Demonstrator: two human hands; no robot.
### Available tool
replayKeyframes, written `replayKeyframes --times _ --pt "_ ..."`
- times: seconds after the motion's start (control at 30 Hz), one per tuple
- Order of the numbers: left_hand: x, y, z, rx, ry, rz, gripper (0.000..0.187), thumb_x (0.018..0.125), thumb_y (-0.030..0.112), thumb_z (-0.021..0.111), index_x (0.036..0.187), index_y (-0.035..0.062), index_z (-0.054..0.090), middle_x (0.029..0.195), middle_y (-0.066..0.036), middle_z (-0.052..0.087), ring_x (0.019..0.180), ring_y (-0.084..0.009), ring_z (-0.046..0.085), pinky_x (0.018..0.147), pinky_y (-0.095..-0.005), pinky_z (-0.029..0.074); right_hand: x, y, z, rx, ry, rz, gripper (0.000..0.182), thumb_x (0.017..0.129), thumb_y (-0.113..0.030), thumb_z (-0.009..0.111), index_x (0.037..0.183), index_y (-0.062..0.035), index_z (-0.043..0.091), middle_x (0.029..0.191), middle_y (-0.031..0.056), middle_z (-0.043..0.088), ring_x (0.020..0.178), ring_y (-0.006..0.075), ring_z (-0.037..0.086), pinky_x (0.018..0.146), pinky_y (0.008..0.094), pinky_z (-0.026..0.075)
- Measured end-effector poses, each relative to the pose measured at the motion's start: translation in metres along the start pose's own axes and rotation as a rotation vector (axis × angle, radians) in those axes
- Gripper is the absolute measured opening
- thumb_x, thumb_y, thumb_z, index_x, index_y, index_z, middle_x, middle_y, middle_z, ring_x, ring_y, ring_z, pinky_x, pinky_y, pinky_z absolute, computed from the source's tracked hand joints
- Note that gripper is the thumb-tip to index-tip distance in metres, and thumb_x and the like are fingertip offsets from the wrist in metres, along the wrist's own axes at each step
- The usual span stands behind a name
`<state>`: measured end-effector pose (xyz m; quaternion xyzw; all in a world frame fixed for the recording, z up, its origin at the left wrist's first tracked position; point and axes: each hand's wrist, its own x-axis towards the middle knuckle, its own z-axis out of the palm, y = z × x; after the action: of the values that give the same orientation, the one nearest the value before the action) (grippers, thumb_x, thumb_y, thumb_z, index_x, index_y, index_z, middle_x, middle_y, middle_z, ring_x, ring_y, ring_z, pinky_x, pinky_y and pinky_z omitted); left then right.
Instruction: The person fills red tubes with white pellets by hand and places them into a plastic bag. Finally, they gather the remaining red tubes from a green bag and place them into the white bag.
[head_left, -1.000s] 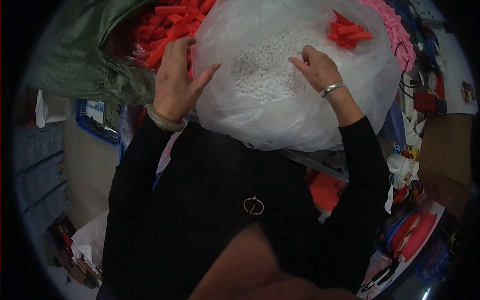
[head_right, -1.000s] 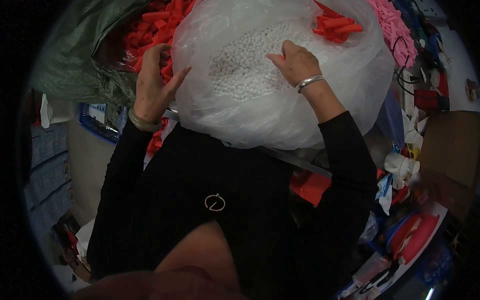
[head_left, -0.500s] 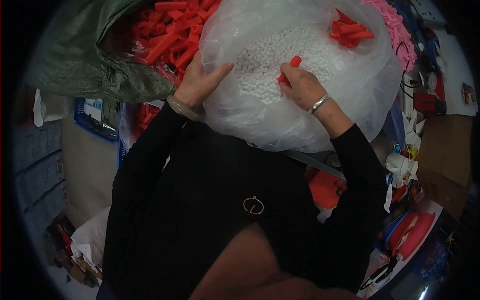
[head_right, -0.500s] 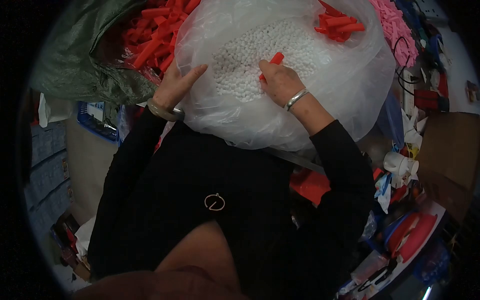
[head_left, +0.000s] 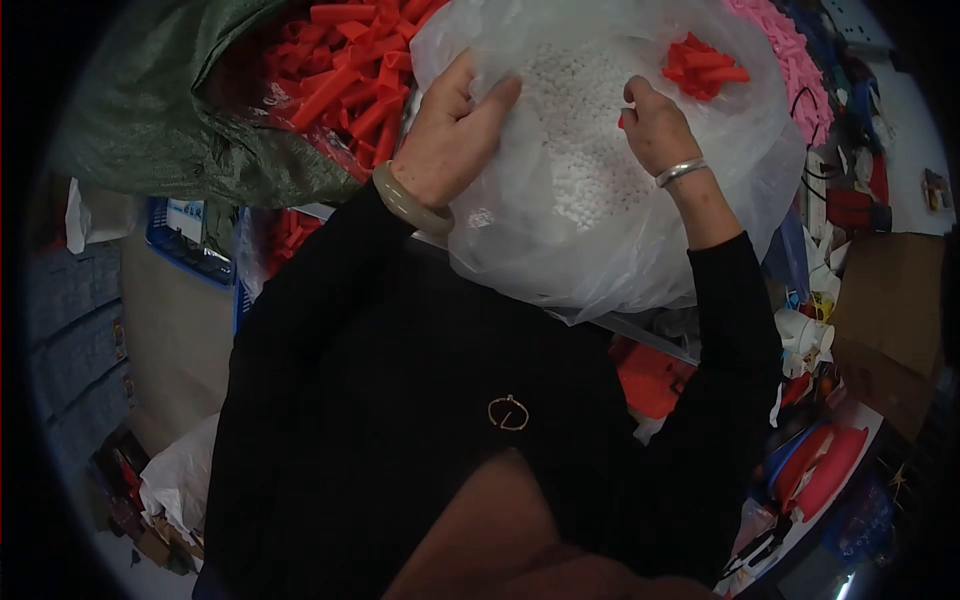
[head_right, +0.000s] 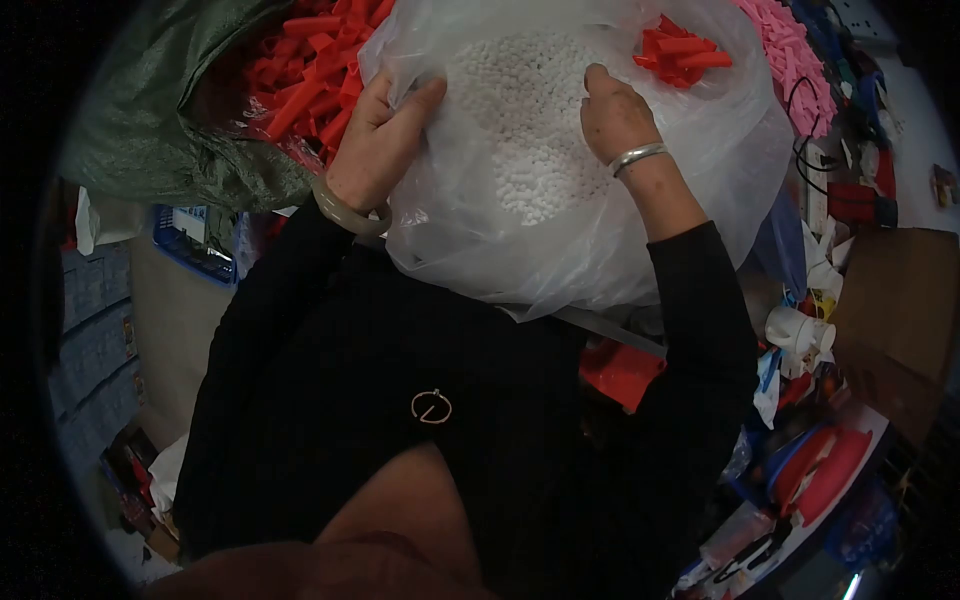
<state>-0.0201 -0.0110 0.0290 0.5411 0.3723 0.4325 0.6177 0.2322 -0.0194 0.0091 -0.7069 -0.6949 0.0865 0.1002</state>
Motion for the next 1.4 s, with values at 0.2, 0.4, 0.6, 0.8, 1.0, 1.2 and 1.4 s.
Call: replayKeyframes --times 0.2,0.4,0.6,0.8,1.0,1.2,1.4 --pt "0.004 -0.006 -0.026 -0.008 0.002 -0.036 0.027 0.094 0.017 0.055 0.116 0.0019 0.056 0.095 -0.004 0.064 0.083 -0.0096 0.059 0.072 -0.0249 0.049 0.006 0.009 0.009 0.079 -0.218 0.198 0.015 0.083 -0.009 0.057 0.094 0.0020 0.055 0.097 0.0239 0.063 0.094 0.0377 0.061 0.082 0.0428 0.050" --pt "-0.011 -0.005 -0.031 -0.020 0.077 -0.143 0.028 0.093 0.017 0.056 0.116 0.0019 0.056 0.098 -0.005 0.065 0.085 -0.0110 0.060 0.074 -0.0263 0.049 0.007 0.015 0.021 -0.257 -0.249 0.109 0.012 0.080 -0.007 0.056 0.087 0.0023 0.058 0.089 0.0231 0.063 0.086 0.0387 0.060 0.077 0.0413 0.049" --pt "-0.010 -0.010 -0.034 0.007 0.023 -0.122 0.029 0.093 0.016 0.056 0.118 0.0015 0.055 0.101 -0.006 0.065 0.088 -0.0118 0.061 0.076 -0.0268 0.050 0.012 -0.002 0.044 -0.056 -0.240 0.106 0.013 0.080 -0.006 0.053 0.088 0.0026 0.060 0.091 0.0244 0.063 0.089 0.0375 0.061 0.079 0.0407 0.049" --pt "-0.010 -0.006 -0.030 -0.009 -0.003 -0.098 0.030 0.093 0.015 0.056 0.119 0.0010 0.054 0.103 -0.007 0.064 0.089 -0.0120 0.060 0.077 -0.0273 0.050 0.040 -0.072 0.083 0.445 -0.172 0.034 0.019 0.083 -0.009 0.054 0.095 0.0038 0.062 0.082 0.0159 0.065 0.075 0.0253 0.063 0.072 0.0341 0.051" --pt "-0.015 -0.007 -0.047 0.062 0.026 -0.097 0.031 0.090 0.016 0.061 0.114 -0.0012 0.054 0.101 -0.009 0.064 0.089 -0.0151 0.061 0.077 -0.0295 0.050 0.034 -0.075 0.036 1.124 -0.486 0.104 0.017 0.091 -0.015 0.056 0.096 -0.0006 0.062 0.081 0.0011 0.064 0.067 0.0079 0.059 0.061 0.0222 0.047" --pt "-0.016 0.030 -0.039 0.950 0.382 0.765 0.038 0.075 0.012 0.075 0.103 0.0007 0.053 0.096 -0.012 0.059 0.089 -0.0260 0.058 0.075 -0.0350 0.048 0.006 -0.044 -0.019 1.189 -0.513 0.067 0.016 0.092 -0.015 0.058 0.103 -0.0045 0.061 0.077 -0.0028 0.060 0.063 0.0027 0.053 0.055 0.0161 0.040" --pt "-0.005 0.007 0.014 0.530 -0.290 0.587 0.047 0.077 0.012 0.071 0.117 0.0001 0.050 0.107 -0.014 0.056 0.099 -0.0308 0.055 0.085 -0.0369 0.045 -0.017 -0.042 -0.064 1.248 -0.510 -0.070 0.018 0.091 -0.018 0.061 0.104 -0.0049 0.061 0.076 -0.0029 0.059 0.062 0.0026 0.052 0.055 0.0164 0.039"
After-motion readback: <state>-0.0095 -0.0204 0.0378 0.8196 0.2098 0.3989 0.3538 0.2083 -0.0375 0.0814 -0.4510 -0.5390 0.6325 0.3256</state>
